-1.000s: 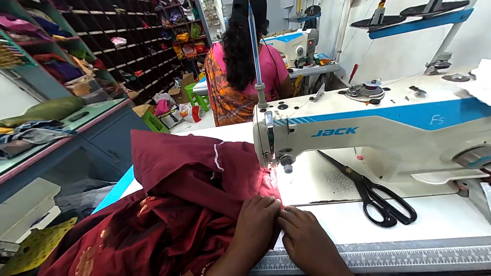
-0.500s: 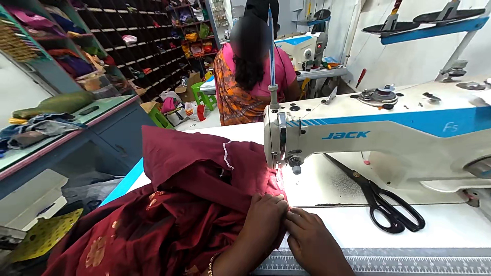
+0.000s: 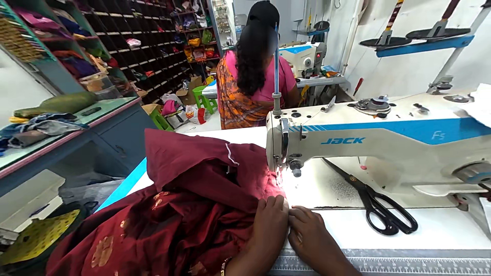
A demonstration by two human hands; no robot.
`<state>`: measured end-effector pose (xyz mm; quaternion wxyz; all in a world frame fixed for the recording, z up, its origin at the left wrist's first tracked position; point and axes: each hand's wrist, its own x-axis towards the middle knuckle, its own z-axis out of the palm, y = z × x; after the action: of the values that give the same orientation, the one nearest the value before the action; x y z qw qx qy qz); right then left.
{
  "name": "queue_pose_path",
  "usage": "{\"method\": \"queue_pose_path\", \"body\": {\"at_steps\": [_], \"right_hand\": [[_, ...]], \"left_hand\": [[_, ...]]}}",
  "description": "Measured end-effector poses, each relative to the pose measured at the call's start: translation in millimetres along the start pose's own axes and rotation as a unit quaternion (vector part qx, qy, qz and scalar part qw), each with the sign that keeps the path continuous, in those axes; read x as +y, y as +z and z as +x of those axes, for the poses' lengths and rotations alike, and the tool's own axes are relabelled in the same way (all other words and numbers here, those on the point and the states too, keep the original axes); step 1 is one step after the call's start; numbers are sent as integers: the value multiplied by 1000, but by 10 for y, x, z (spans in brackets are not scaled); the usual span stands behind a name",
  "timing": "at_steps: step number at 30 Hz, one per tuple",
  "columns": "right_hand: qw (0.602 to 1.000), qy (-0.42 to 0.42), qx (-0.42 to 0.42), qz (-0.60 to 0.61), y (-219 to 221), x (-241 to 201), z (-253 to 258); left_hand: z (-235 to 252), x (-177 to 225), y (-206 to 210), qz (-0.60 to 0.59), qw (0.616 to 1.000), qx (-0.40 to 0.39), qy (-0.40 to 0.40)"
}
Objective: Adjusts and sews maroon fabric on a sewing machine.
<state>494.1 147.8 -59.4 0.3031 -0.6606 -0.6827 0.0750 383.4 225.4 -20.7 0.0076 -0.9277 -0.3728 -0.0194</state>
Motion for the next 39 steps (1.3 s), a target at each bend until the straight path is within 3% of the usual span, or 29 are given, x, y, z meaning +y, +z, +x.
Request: {"method": "queue_pose_path", "body": {"at_steps": [3,7,12,17,24,29,35,39], "right_hand": [[985,59,-142,84,-366,41,198],[987,32,-142,63,-588,170,523],[971,-48,-224,69,-484,320,733],[978,-63,-185,77,-404,372,647],[977,-70,-185,76,-400,387,644],[977,-69,-184,80,-398,392,640],[977,-59,-184,86,-396,372,642],[979,-49,-179,80,-410,334,633]], "left_hand": [[-52,69,37,8,1000,11,-25],[-102,156,-104,-13,996,-75,-47],[-73,98,-407,-86,976,-191,-57],[57,-194,-456,-141,981,-127,-42],[334,-424,-407,-64,997,-38,23],[430,-570,-306,-80,992,-57,73],[479,-562,-308,-127,989,-68,-24],[491,-600,-209,-142,989,-31,-36]]}}
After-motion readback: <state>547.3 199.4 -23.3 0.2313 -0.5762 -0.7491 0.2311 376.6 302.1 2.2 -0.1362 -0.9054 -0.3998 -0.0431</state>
